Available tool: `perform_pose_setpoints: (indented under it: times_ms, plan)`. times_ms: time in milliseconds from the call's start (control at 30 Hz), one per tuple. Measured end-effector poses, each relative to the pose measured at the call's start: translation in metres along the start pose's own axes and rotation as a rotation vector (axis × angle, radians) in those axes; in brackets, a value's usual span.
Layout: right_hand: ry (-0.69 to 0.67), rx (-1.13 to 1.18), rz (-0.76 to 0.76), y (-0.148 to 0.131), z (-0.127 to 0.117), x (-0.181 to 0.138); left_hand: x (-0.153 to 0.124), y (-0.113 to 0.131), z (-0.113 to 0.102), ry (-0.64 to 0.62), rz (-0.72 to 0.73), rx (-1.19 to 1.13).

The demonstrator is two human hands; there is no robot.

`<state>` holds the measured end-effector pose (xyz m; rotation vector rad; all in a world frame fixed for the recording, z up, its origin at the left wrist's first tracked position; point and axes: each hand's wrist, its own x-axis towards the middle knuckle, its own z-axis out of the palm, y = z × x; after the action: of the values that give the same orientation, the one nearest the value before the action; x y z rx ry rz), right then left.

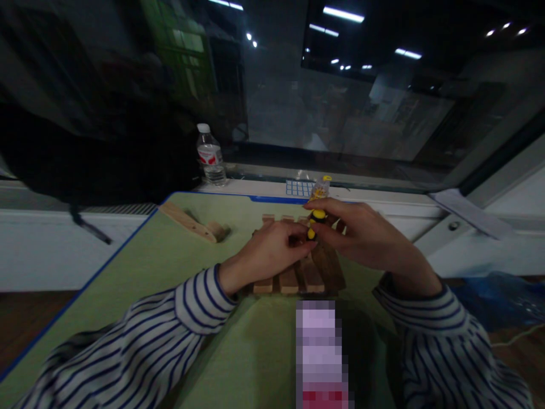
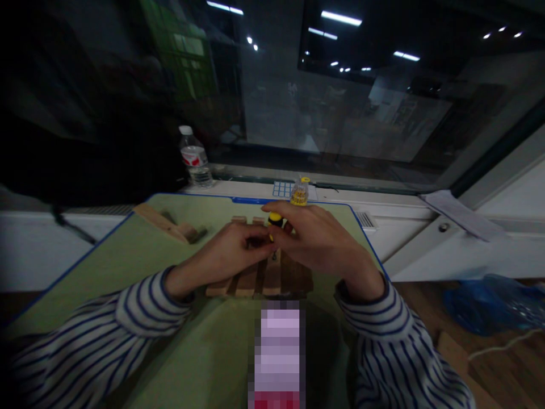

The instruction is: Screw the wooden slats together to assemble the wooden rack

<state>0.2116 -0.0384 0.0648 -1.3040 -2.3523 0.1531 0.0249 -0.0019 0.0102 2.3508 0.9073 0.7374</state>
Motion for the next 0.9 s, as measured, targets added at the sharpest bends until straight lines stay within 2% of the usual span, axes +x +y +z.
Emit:
perform_pose_setpoints:
  times_ms: [500, 900]
  plan:
    - [0.059, -0.092, 0.022, -0.0026, -0.0012, 0.0032, 0.0000, 0.0002, 0.0006, -0.003, -0.024, 0.041]
    - [0.036, 0.049, -0.004, -0.0026, -0.0017, 0.0013, -0.0002, -0.0020, 0.0003, -0.020, 0.010, 0.050]
